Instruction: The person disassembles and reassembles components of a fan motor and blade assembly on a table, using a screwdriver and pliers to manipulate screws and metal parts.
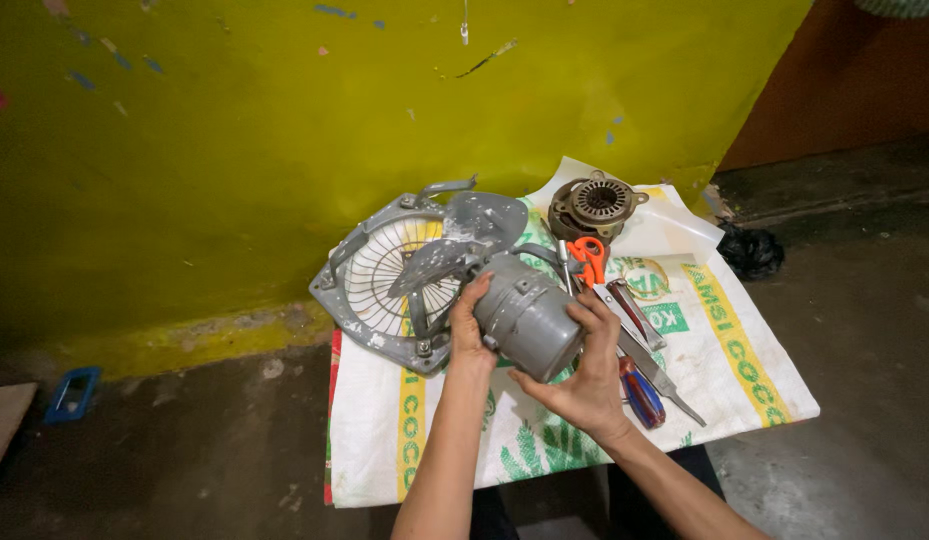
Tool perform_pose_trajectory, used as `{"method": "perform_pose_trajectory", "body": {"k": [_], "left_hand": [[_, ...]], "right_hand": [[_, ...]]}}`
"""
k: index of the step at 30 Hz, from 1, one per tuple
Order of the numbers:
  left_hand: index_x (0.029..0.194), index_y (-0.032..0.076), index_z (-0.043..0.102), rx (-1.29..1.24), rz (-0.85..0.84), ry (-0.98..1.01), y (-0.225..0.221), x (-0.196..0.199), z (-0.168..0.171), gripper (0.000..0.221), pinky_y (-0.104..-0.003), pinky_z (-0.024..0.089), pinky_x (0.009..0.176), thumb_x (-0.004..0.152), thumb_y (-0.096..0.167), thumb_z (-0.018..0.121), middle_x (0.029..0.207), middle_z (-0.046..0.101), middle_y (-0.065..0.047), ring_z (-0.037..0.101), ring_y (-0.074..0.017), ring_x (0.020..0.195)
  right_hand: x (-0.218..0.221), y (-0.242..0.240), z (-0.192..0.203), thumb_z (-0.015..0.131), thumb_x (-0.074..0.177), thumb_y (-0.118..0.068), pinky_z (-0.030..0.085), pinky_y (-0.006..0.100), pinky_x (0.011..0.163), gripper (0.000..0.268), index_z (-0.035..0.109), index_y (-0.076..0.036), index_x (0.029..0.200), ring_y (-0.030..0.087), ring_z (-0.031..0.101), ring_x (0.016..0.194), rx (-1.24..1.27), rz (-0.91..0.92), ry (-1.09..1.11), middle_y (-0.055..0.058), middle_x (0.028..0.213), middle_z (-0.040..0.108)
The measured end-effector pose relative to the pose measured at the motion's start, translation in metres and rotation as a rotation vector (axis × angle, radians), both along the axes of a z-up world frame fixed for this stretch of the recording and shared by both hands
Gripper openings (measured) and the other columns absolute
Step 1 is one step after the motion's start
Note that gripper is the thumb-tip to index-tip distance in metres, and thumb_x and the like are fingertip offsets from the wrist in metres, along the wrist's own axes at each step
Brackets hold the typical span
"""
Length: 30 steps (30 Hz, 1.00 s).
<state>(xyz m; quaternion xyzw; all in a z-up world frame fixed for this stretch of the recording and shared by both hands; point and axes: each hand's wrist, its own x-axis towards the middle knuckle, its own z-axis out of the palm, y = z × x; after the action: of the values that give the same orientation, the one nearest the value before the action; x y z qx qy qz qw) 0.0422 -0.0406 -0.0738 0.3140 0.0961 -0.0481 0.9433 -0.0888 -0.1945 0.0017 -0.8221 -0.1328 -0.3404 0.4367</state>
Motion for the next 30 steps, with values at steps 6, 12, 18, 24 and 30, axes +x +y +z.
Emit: {"method": "perform_pose_trajectory", "body": {"k": [6,12,18,24,30], "left_hand": [[0.110,0.008,0.075,0.004,-0.017,-0.002,-0.005,0.001,0.004,0.039,-0.044,0.057,0.093,0.074,0.022,0.077,0.112,0.072,-0.009,0.069,-0.0258,0.102],[0.111,0.008,0.075,-0.023,-0.089,-0.003,0.007,0.002,0.012,0.038,-0.046,0.057,0.092,0.076,0.022,0.077,0.111,0.072,-0.011,0.068,-0.0287,0.100],[0.112,0.008,0.075,0.046,-0.049,0.019,0.005,0.004,0.008,0.038,-0.045,0.058,0.093,0.076,0.021,0.076,0.112,0.073,-0.009,0.070,-0.0270,0.102],[0.112,0.009,0.075,0.020,-0.084,0.004,0.009,0.006,0.007,0.037,-0.046,0.058,0.092,0.076,0.021,0.077,0.113,0.072,-0.011,0.069,-0.0286,0.101],[0.111,0.009,0.076,0.037,-0.083,0.056,0.001,0.001,0.011,0.037,-0.044,0.059,0.089,0.076,0.022,0.076,0.111,0.073,-0.010,0.070,-0.0268,0.099]], "right_hand": [[0.000,0.003,0.004,0.097,0.053,-0.031,0.052,0.043,0.105,0.113,0.031,-0.004,0.141,0.034,0.053,0.132,0.438,0.030,0.347,0.019,0.141,0.043],[0.002,-0.004,-0.001,0.099,0.047,-0.023,0.046,0.051,0.107,0.108,0.039,-0.003,0.135,0.042,0.040,0.136,-0.138,-0.009,-0.080,0.026,0.137,0.041],[0.007,0.001,0.000,0.096,0.052,-0.029,0.051,0.045,0.103,0.110,0.034,-0.004,0.139,0.034,0.053,0.128,0.416,0.069,0.315,0.023,0.136,0.045],[0.000,0.000,-0.001,0.099,0.050,-0.024,0.044,0.045,0.108,0.110,0.036,0.003,0.137,0.037,0.044,0.132,0.020,-0.022,0.073,0.026,0.135,0.042],[0.003,-0.001,-0.006,0.097,0.054,-0.028,0.048,0.044,0.107,0.109,0.035,0.001,0.140,0.032,0.052,0.128,0.283,0.005,0.246,0.021,0.135,0.046]]}}
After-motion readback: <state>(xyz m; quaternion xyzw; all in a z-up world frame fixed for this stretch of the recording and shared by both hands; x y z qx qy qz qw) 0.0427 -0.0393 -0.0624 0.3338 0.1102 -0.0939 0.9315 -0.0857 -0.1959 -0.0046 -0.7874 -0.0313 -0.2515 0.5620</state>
